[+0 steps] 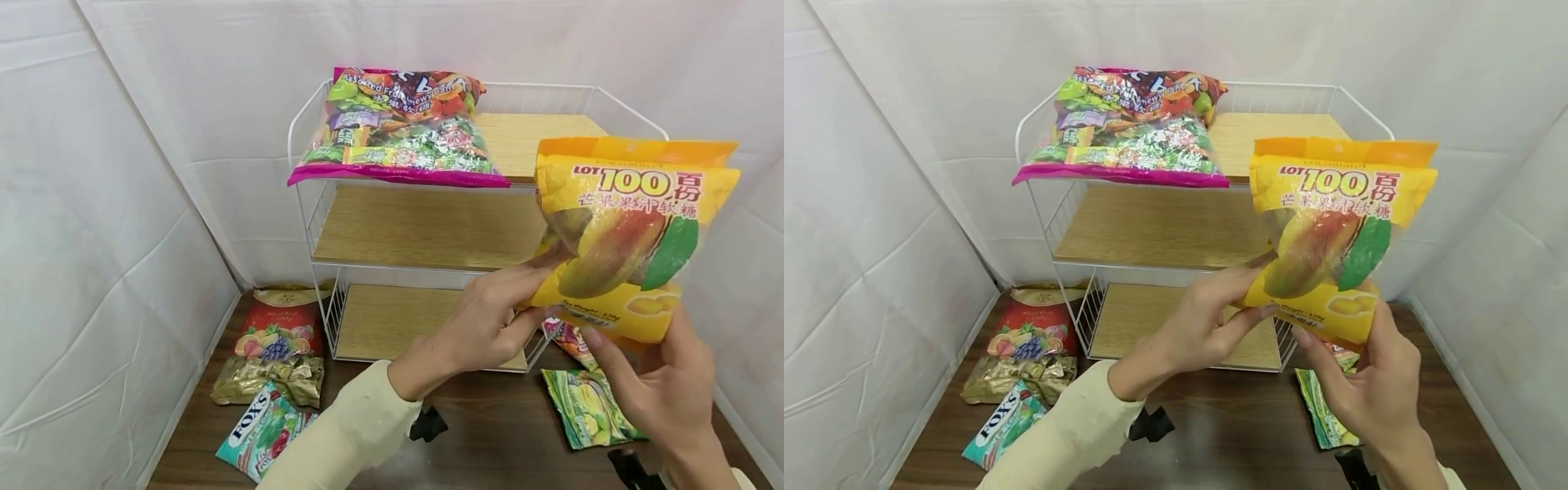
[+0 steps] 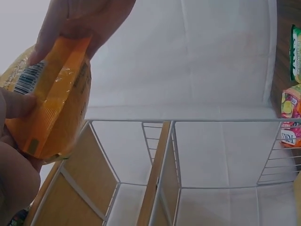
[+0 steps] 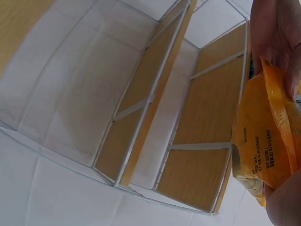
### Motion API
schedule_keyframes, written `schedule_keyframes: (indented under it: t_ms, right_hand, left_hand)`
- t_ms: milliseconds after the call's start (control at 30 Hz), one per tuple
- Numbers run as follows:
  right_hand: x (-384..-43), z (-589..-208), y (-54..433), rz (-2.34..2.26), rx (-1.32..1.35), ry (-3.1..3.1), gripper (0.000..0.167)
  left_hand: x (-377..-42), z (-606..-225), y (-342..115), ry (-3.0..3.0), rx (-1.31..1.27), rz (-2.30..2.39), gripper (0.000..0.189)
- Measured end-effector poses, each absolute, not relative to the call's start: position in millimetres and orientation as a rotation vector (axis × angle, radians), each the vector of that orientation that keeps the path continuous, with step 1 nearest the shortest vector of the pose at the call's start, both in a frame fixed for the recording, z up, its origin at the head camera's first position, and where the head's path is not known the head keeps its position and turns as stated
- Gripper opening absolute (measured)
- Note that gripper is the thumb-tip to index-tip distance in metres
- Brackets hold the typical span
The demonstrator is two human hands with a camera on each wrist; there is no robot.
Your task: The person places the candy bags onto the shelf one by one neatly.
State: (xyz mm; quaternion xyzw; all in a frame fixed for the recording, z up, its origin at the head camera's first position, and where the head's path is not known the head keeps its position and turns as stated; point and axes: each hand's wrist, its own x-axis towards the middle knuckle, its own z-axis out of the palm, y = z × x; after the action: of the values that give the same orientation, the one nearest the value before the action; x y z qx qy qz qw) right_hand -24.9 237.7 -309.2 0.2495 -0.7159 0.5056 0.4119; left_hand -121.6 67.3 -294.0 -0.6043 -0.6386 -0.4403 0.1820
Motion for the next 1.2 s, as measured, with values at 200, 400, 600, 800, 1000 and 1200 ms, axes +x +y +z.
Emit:
schedule_keyframes:
  t_ms: [200, 400, 600, 800, 1000, 1200]
  right_hand:
    - [-27.4, -301.1, 237.8, 1.174, 0.568, -1.860, 0.057]
    - [-30.6, -296.4, 241.1, 1.198, 0.521, -1.876, 0.056]
    - [-34.8, -289.6, 243.4, 1.260, 0.432, -1.891, 0.060]
    - [-39.1, -288.2, 247.3, 1.235, 0.397, -1.921, 0.062]
    - [-46.6, -277.4, 257.2, 1.078, 0.482, -1.926, 0.050]
    - [-49.8, -266.9, 264.7, 0.992, 0.492, -2.015, 0.049]
  left_hand:
    - [-124.5, -288.7, 67.9, -1.822, -1.669, -1.240, 0.036]
    - [-126.9, -279.8, 71.2, -1.833, -1.674, -1.264, 0.040]
    - [-129.1, -271.1, 76.3, -1.897, -1.637, -1.237, 0.043]
    - [-131.2, -265.0, 81.5, -1.918, -1.606, -1.180, 0.044]
    - [-131.3, -260.2, 84.0, -1.886, -1.555, -1.213, 0.041]
    - [-130.4, -256.3, 85.9, -1.886, -1.503, -1.215, 0.042]
